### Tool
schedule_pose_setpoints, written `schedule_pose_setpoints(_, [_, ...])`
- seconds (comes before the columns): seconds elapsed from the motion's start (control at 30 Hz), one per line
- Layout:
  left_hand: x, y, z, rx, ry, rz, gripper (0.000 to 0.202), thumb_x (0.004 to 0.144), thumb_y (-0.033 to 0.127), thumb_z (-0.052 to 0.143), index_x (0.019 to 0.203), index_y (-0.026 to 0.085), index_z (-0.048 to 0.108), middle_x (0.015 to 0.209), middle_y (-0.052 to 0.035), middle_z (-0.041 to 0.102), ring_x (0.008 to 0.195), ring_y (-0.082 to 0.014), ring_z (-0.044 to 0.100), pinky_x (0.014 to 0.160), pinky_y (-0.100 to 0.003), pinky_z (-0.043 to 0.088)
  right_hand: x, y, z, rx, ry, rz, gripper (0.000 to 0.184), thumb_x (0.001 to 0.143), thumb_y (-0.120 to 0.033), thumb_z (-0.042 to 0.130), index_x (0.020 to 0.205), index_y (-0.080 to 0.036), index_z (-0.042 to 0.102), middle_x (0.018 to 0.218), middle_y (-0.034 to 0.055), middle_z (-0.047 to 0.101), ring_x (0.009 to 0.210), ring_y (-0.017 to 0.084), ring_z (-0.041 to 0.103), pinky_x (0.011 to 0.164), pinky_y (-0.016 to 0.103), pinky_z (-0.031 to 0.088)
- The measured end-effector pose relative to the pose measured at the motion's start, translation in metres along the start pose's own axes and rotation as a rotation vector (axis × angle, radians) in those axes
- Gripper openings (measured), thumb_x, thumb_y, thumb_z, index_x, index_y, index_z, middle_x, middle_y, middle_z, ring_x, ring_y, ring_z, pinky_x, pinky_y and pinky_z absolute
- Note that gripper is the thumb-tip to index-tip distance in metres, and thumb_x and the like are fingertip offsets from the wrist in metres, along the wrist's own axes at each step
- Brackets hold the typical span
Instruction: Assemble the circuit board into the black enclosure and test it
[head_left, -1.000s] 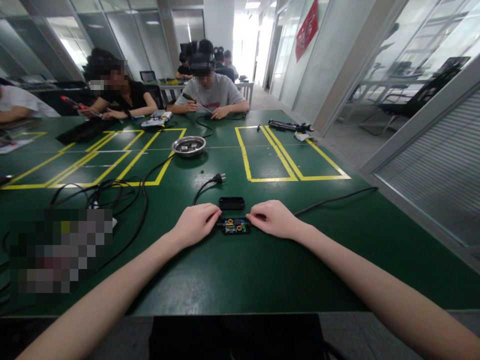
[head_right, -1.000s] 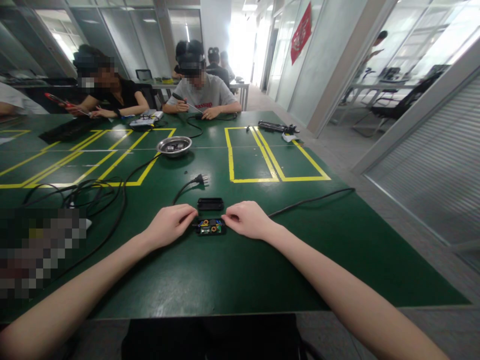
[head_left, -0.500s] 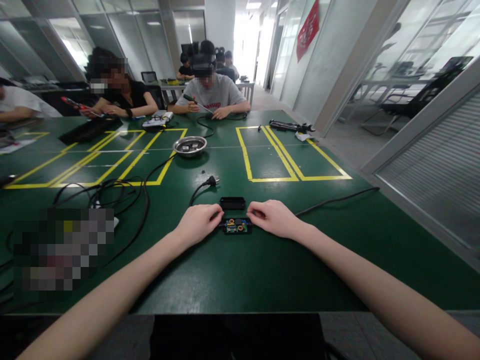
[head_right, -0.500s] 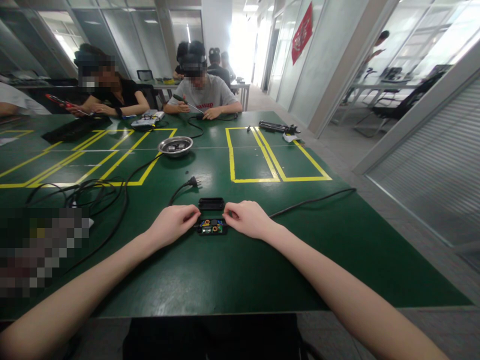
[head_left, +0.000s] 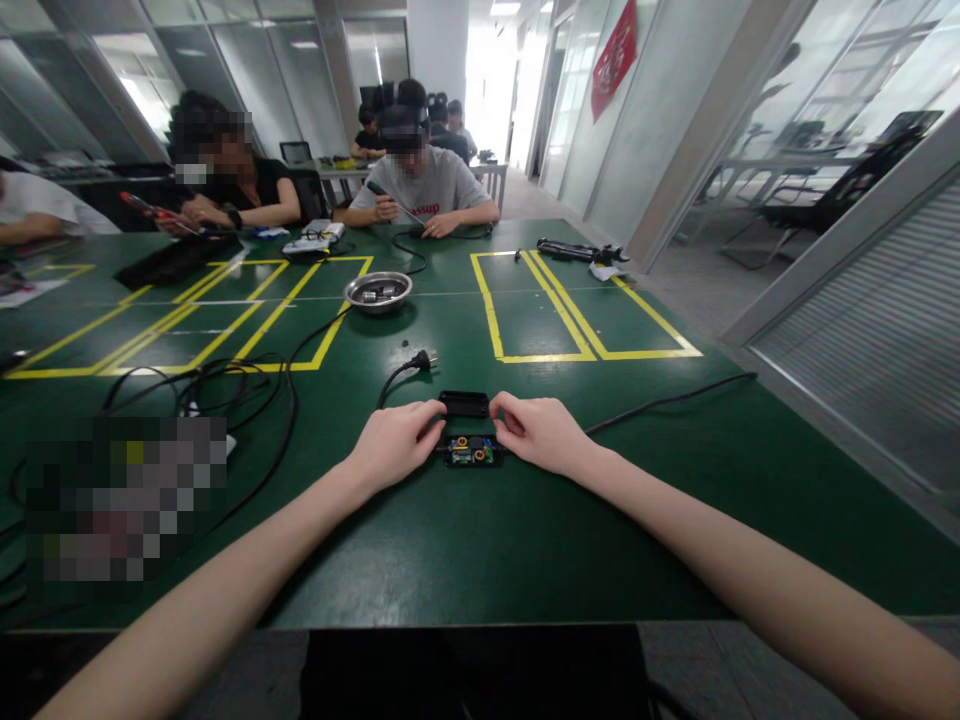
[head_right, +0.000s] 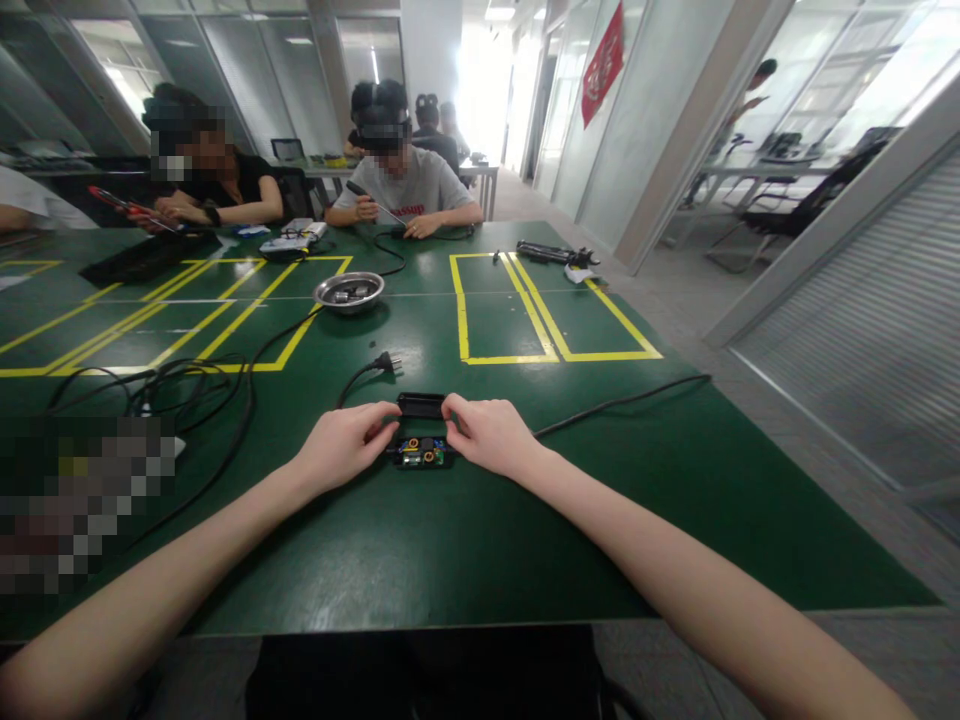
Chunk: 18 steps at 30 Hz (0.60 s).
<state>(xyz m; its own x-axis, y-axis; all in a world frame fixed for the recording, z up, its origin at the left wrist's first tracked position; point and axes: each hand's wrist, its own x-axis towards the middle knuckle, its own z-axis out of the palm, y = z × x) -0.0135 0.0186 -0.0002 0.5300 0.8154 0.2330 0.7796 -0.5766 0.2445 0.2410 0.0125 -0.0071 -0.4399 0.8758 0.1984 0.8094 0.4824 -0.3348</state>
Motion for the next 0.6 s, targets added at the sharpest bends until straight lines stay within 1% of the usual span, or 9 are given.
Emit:
schedule_pose_setpoints(0.07, [0.000,-0.001,0.002,0.003,0.004,0.012,0.032,0.103,0.032,0.046,0.124,0.023,0.069,0.099,-0.0045,0.078,0.077,-0.0188,0.071,0.068,-0.027,0.051,0.000,-0.002,-0.001,-0.010,0.042,0.014,0.017,0.091,-0.022,0.060,0.108,-0.020,0.063,0.071,-0.0029,0.061,0.059,0.014,0.056,0.060,0.025,0.034])
schedule_pose_setpoints(0.13, [0.000,-0.001,0.002,-0.002,0.008,0.023,0.036,0.105,0.035,0.045,0.129,0.023,0.068,0.108,-0.0066,0.077,0.086,-0.0202,0.072,0.074,-0.029,0.054,0.000,-0.001,-0.001,-0.002,0.085,0.002,0.032,0.090,-0.023,0.062,0.122,-0.020,0.063,0.086,0.0010,0.065,0.069,0.016,0.061,0.064,0.026,0.040])
schedule_pose_setpoints(0.2, [0.000,-0.001,0.001,-0.025,0.002,0.051,0.038,0.105,0.040,0.046,0.131,0.021,0.068,0.104,-0.0080,0.075,0.089,-0.0213,0.070,0.080,-0.031,0.055,0.000,0.002,0.000,0.026,0.095,-0.049,0.042,0.092,-0.024,0.061,0.134,-0.022,0.062,0.102,0.0051,0.066,0.083,0.019,0.065,0.072,0.029,0.049])
schedule_pose_setpoints(0.23, [-0.001,-0.001,0.000,-0.048,-0.009,0.075,0.040,0.104,0.043,0.048,0.130,0.020,0.068,0.100,-0.0083,0.074,0.089,-0.0217,0.069,0.082,-0.032,0.055,0.000,0.005,0.001,0.046,0.087,-0.086,0.042,0.093,-0.024,0.060,0.135,-0.024,0.063,0.108,0.0064,0.065,0.090,0.020,0.066,0.078,0.031,0.052])
schedule_pose_setpoints(0.27, [-0.001,-0.001,-0.001,-0.075,-0.021,0.103,0.041,0.103,0.045,0.051,0.129,0.020,0.069,0.098,-0.0082,0.072,0.089,-0.0221,0.068,0.083,-0.033,0.055,0.000,0.008,0.002,0.068,0.074,-0.125,0.038,0.095,-0.024,0.059,0.132,-0.025,0.066,0.111,0.0072,0.064,0.095,0.021,0.065,0.084,0.034,0.053])
schedule_pose_setpoints(0.33, [-0.002,-0.001,-0.004,-0.129,-0.039,0.165,0.045,0.098,0.051,0.060,0.128,0.020,0.070,0.099,-0.0085,0.069,0.091,-0.0238,0.067,0.086,-0.037,0.055,0.001,0.013,0.004,0.116,0.055,-0.186,0.028,0.097,-0.024,0.059,0.120,-0.025,0.073,0.111,0.0083,0.064,0.101,0.022,0.064,0.092,0.038,0.054])
schedule_pose_setpoints(0.43, [-0.004,-0.001,-0.005,-0.162,-0.047,0.230,0.056,0.084,0.059,0.075,0.126,0.021,0.071,0.105,-0.0093,0.067,0.096,-0.0263,0.066,0.089,-0.041,0.055,0.002,0.016,0.005,0.185,0.058,-0.226,0.018,0.098,-0.022,0.059,0.108,-0.022,0.074,0.109,0.0097,0.064,0.105,0.024,0.062,0.096,0.043,0.054])
schedule_pose_setpoints(0.5, [-0.005,-0.001,-0.004,-0.172,-0.036,0.231,0.055,0.081,0.056,0.079,0.124,0.022,0.072,0.105,-0.0087,0.067,0.095,-0.0256,0.066,0.089,-0.042,0.055,0.001,0.016,0.004,0.235,0.063,-0.239,0.015,0.098,-0.020,0.059,0.104,-0.021,0.073,0.108,0.0097,0.063,0.106,0.024,0.061,0.096,0.043,0.053])
schedule_pose_setpoints(0.6, [-0.006,-0.001,0.000,-0.215,-0.013,0.200,0.046,0.082,0.050,0.081,0.118,0.023,0.075,0.106,-0.0075,0.066,0.095,-0.0236,0.066,0.089,-0.041,0.057,-0.001,0.015,0.001,0.321,0.072,-0.243,0.011,0.096,-0.018,0.062,0.099,-0.022,0.072,0.109,0.0084,0.060,0.106,0.023,0.061,0.098,0.042,0.052])
